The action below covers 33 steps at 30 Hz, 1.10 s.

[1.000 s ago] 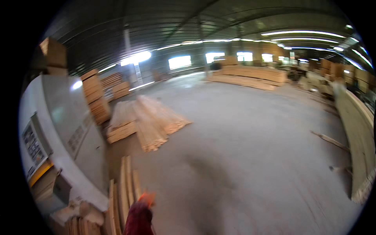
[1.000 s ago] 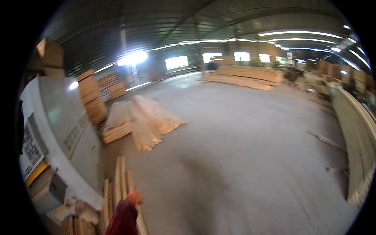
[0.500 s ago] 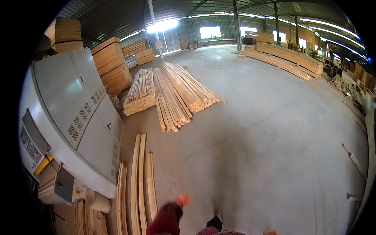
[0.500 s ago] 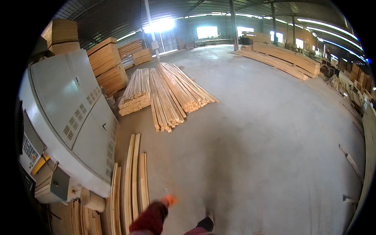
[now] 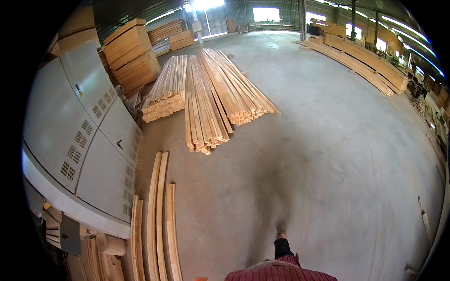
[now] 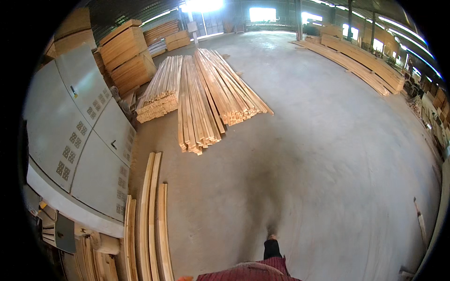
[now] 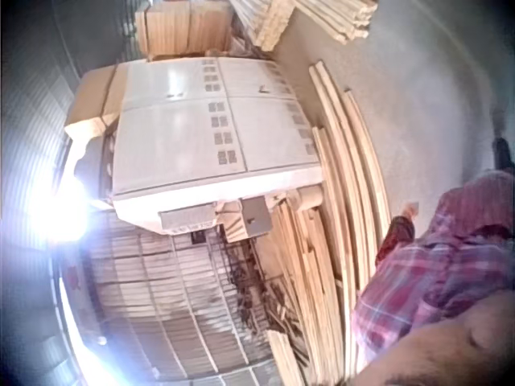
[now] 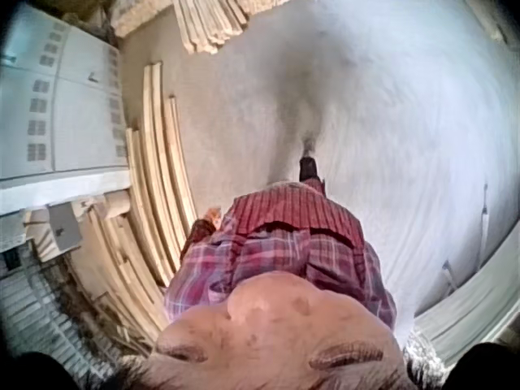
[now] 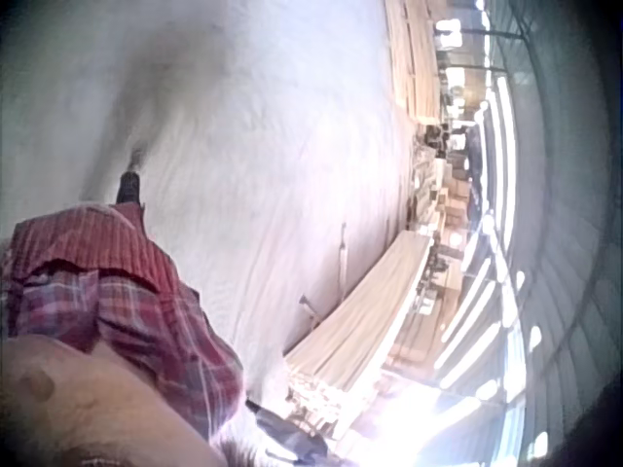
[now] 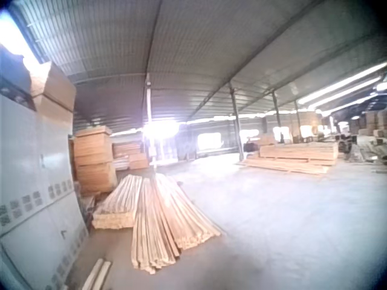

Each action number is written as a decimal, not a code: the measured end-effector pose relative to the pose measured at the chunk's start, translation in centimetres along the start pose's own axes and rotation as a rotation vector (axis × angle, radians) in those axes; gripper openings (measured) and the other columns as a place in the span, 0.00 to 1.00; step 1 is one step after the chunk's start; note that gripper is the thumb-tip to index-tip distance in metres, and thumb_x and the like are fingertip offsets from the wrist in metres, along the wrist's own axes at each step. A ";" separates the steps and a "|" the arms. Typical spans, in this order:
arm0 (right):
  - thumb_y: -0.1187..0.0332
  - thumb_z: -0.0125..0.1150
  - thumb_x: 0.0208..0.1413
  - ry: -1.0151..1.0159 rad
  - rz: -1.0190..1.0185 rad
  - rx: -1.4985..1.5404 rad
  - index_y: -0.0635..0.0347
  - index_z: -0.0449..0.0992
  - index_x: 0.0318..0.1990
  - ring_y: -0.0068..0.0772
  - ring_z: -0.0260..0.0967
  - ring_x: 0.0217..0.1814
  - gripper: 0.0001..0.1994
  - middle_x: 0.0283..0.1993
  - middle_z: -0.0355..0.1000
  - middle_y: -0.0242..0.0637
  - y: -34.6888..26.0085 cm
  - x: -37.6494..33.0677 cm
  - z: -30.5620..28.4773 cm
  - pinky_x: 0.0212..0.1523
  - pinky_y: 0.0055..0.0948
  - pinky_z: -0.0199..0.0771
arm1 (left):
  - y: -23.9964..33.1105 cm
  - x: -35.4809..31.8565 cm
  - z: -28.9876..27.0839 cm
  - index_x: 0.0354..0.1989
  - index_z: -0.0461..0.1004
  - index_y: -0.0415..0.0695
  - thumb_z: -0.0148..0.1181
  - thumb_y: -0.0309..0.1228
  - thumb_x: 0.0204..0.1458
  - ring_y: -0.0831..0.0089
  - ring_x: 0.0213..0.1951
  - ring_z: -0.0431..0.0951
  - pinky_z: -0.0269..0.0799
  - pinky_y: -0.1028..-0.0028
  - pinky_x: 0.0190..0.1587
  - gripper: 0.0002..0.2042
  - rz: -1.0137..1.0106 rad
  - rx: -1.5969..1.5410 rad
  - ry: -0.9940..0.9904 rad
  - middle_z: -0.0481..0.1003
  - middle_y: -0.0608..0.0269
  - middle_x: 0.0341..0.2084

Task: The person repeatedly picks up long wooden planks from a large floor pile and places them onto a metal rack. The worker wears orange gloves and handles the planks one by one, moving them from the floor to the rack structure in a warehouse setting.

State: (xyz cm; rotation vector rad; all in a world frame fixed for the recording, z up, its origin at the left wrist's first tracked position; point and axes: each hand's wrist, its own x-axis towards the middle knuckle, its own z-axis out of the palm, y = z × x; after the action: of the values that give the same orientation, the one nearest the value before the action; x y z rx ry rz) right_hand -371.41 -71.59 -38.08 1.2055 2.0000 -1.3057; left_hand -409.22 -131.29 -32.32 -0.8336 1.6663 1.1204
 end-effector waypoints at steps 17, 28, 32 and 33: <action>0.58 0.56 0.65 0.029 -0.229 0.591 0.66 0.79 0.40 0.42 0.78 0.37 0.17 0.36 0.80 0.45 -33.9 40.0 -39.0 0.44 0.38 0.77 | 46.0 11.8 27.6 0.65 0.68 0.43 0.53 0.47 0.63 0.56 0.58 0.75 0.70 0.54 0.60 0.27 0.046 0.225 -0.135 0.75 0.50 0.58; 0.55 0.51 0.66 -0.214 -0.104 -0.300 0.55 0.81 0.48 0.50 0.78 0.46 0.17 0.45 0.80 0.44 -48.7 56.1 -41.1 0.50 0.42 0.76 | 75.7 22.8 32.9 0.59 0.73 0.42 0.52 0.45 0.61 0.63 0.50 0.78 0.71 0.63 0.48 0.24 0.230 -0.077 -0.072 0.79 0.57 0.50; 0.54 0.51 0.65 -0.270 -0.390 -0.519 0.50 0.82 0.49 0.51 0.78 0.49 0.17 0.48 0.80 0.43 -55.5 66.7 -43.6 0.52 0.42 0.76 | 88.5 22.1 33.4 0.68 0.63 0.48 0.45 0.37 0.68 0.59 0.56 0.76 0.70 0.61 0.56 0.21 0.397 -0.095 -0.087 0.75 0.51 0.57; 0.53 0.51 0.65 -0.326 -0.602 -0.709 0.49 0.82 0.49 0.51 0.77 0.49 0.17 0.48 0.80 0.43 -55.6 69.8 -44.7 0.52 0.43 0.76 | 91.0 20.8 33.7 0.68 0.64 0.49 0.44 0.34 0.67 0.59 0.57 0.75 0.71 0.63 0.54 0.21 0.349 -0.179 -0.091 0.75 0.54 0.56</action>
State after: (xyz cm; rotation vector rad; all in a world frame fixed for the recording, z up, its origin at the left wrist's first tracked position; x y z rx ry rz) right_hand -450.98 -11.56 -43.71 0.0601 2.3362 -0.8005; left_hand -485.92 -68.37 -29.36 -0.6024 1.6926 1.5423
